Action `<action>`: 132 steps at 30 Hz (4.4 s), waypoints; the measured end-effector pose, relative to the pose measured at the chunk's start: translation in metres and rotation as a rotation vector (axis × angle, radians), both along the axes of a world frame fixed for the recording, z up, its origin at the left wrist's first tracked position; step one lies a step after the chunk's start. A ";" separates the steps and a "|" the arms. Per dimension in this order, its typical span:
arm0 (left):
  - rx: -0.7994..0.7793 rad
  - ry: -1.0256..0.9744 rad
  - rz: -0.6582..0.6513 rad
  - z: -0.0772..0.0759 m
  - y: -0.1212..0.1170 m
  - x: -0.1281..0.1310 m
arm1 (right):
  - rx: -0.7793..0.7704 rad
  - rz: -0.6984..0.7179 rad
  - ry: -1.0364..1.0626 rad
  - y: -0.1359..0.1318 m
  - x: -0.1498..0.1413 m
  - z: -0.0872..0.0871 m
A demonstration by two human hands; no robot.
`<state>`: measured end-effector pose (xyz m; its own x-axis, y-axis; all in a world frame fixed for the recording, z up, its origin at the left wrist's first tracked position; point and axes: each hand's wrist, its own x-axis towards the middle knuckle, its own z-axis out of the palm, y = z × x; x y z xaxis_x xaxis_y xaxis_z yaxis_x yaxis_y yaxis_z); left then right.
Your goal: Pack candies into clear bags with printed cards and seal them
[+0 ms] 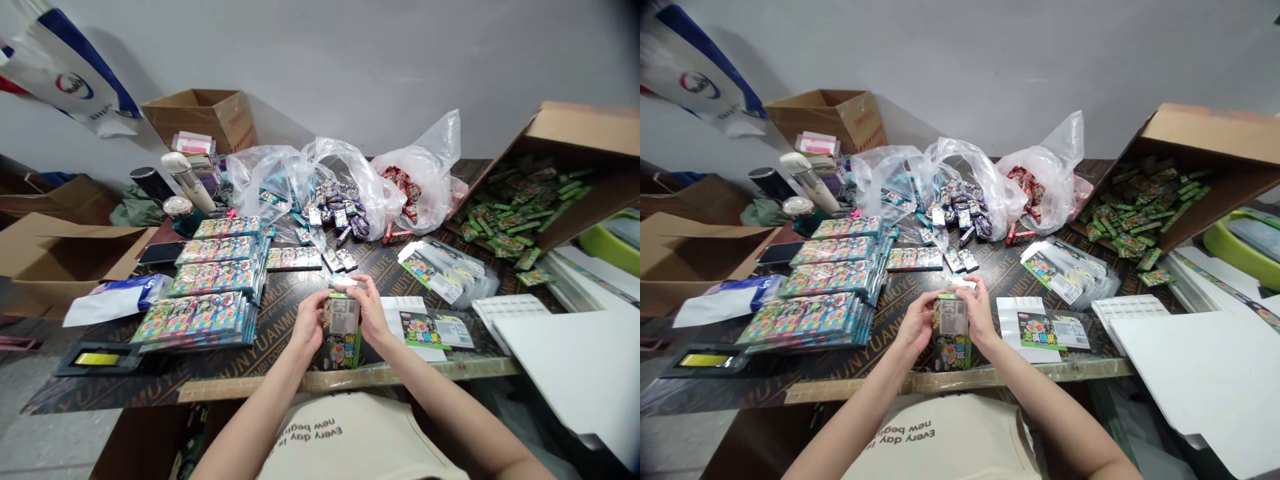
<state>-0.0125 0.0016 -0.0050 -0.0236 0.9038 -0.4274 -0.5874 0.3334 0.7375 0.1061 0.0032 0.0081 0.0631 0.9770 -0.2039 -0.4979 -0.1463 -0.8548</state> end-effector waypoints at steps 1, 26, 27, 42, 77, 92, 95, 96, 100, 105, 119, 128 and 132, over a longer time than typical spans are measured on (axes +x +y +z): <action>-0.024 0.009 -0.022 0.001 0.004 -0.002 | -0.004 -0.007 0.054 0.000 0.002 0.002; 0.679 0.914 -0.426 0.038 0.018 -0.029 | 0.321 0.198 -0.682 0.002 0.042 0.007; 0.745 0.962 -0.414 0.038 0.016 -0.029 | 0.348 0.213 -0.703 0.000 0.043 0.008; 1.051 1.292 -0.532 0.032 0.011 -0.032 | 0.155 0.121 -1.603 0.039 0.183 -0.064; 0.950 1.247 -0.306 0.028 0.000 -0.026 | 0.313 0.911 -0.775 0.053 0.044 0.073; 0.944 1.698 -0.302 0.019 0.013 -0.028 | 0.454 0.307 -1.407 0.080 0.083 0.027; 0.863 1.834 -0.323 0.017 0.018 -0.042 | 0.230 0.185 -1.666 0.084 0.144 0.006; 0.844 1.883 -0.329 0.014 0.018 -0.045 | 0.162 0.193 -1.719 0.082 0.164 -0.003; 0.949 1.963 -0.649 -0.004 0.016 -0.044 | 0.046 0.285 -1.770 0.066 0.215 -0.043; 0.928 1.874 -1.248 -0.023 0.025 -0.028 | 0.079 0.306 -1.767 0.050 0.227 -0.070; 0.810 1.180 -0.879 0.032 0.037 -0.036 | 0.205 0.111 -1.710 0.019 0.227 -0.077; 0.619 0.840 -0.335 0.009 0.009 -0.040 | 0.404 -0.077 -1.025 0.016 0.113 -0.028; 0.648 0.881 -0.353 0.008 0.003 -0.037 | 0.452 0.131 -0.708 0.010 0.051 -0.001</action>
